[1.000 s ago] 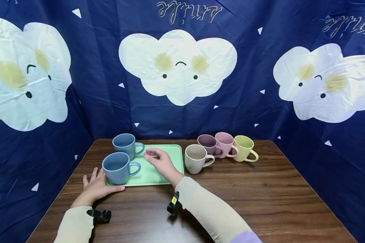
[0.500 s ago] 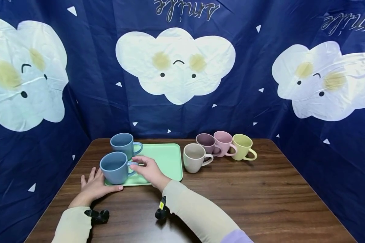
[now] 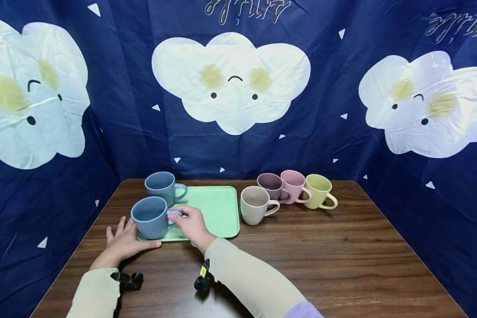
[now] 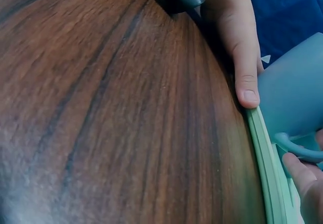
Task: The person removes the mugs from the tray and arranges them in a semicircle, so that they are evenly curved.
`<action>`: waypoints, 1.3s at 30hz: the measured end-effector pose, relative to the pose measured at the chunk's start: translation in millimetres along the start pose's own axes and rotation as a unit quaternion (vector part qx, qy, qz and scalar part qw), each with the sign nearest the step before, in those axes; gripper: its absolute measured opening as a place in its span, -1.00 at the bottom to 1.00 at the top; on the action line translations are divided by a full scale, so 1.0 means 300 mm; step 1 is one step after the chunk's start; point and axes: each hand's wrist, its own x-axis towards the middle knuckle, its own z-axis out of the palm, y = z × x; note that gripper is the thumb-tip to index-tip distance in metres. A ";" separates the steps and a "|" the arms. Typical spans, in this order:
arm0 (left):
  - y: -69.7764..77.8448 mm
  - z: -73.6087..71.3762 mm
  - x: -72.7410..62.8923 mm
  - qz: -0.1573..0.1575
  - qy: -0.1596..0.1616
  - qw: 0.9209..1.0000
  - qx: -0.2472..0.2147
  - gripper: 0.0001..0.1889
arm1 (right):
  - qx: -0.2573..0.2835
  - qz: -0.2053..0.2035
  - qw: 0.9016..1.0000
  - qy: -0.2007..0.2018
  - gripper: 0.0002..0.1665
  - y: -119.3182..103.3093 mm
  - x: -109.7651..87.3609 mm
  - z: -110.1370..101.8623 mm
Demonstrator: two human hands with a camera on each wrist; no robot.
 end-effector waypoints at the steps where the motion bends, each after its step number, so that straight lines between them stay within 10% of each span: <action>1: 0.001 -0.001 0.001 0.001 0.000 1.000 0.002 0.41 | 0.001 0.002 1.000 0.002 -0.85 -0.002 0.000 0.000; 39: 0.001 -0.002 0.002 0.009 -0.004 1.000 0.022 0.40 | 0.110 0.079 0.991 -0.015 -0.77 -0.117 -0.008 -0.205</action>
